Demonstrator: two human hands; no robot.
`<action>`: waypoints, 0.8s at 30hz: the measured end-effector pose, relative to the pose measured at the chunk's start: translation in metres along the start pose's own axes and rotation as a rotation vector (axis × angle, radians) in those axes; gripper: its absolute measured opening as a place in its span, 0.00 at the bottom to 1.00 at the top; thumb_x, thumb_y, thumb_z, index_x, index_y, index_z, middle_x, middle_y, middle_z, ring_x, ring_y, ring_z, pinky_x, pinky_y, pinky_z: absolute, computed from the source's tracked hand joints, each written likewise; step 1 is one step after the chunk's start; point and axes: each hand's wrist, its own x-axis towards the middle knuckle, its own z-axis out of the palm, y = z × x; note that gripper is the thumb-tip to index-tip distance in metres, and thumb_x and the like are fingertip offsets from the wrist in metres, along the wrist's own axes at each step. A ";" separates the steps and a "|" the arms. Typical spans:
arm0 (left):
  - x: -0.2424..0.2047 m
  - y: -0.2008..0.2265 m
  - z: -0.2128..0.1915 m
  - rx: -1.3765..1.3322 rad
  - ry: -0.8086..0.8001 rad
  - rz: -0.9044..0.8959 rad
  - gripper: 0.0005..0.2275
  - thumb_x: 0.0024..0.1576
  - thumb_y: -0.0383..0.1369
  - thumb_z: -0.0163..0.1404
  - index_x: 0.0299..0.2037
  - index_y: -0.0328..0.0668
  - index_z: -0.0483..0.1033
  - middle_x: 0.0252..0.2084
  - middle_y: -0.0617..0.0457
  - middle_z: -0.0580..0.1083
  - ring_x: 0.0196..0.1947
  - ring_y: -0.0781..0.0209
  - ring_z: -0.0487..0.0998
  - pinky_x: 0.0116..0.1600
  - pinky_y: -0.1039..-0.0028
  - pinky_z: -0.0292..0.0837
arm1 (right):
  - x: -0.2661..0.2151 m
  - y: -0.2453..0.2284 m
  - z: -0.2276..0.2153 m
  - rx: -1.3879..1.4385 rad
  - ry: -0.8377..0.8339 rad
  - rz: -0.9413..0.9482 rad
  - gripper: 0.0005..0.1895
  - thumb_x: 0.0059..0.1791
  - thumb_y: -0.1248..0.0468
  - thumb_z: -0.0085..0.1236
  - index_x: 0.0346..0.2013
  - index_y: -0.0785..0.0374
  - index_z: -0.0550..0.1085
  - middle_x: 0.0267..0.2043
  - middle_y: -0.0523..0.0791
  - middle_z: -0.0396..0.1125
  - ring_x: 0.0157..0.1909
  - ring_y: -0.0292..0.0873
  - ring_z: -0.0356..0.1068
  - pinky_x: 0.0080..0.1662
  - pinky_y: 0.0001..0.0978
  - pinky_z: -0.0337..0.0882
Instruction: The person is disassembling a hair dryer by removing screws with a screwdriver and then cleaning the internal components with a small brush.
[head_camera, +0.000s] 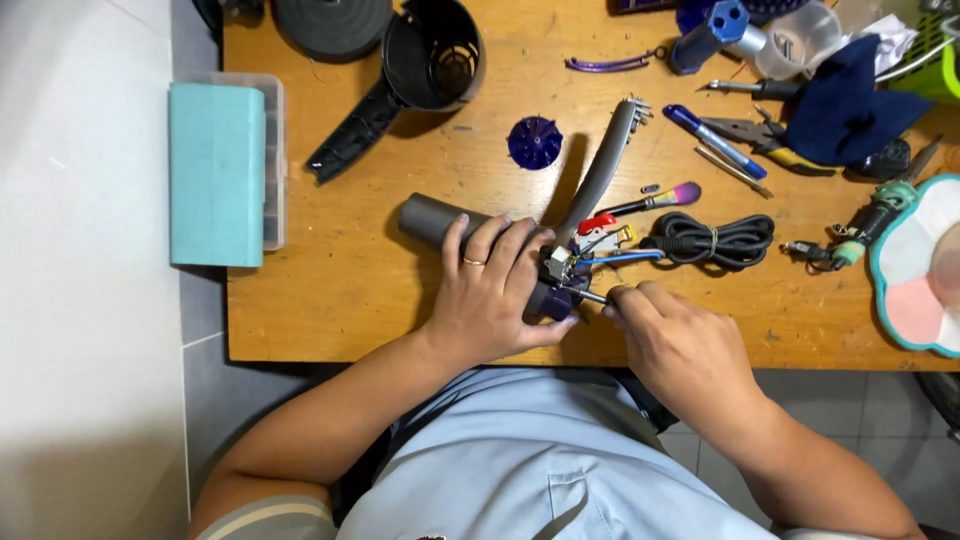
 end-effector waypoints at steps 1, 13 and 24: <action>0.000 0.000 0.000 -0.003 -0.006 -0.003 0.40 0.56 0.63 0.60 0.71 0.38 0.77 0.67 0.38 0.76 0.69 0.35 0.74 0.76 0.27 0.56 | 0.002 -0.001 -0.003 0.009 -0.010 -0.008 0.06 0.60 0.56 0.61 0.41 0.51 0.78 0.34 0.38 0.70 0.34 0.49 0.81 0.32 0.43 0.80; 0.000 0.000 0.000 -0.004 -0.028 -0.006 0.41 0.56 0.63 0.62 0.72 0.38 0.76 0.67 0.38 0.75 0.70 0.35 0.73 0.77 0.28 0.53 | -0.012 0.004 0.015 -0.160 0.087 0.004 0.09 0.61 0.49 0.61 0.48 0.46 0.81 0.35 0.34 0.69 0.34 0.42 0.81 0.35 0.36 0.79; 0.001 -0.001 -0.003 -0.004 -0.052 0.000 0.42 0.57 0.65 0.60 0.70 0.37 0.77 0.67 0.37 0.76 0.70 0.34 0.73 0.77 0.27 0.54 | -0.019 0.008 0.020 -0.110 0.160 -0.001 0.09 0.56 0.51 0.69 0.46 0.48 0.80 0.38 0.36 0.66 0.34 0.44 0.79 0.36 0.36 0.79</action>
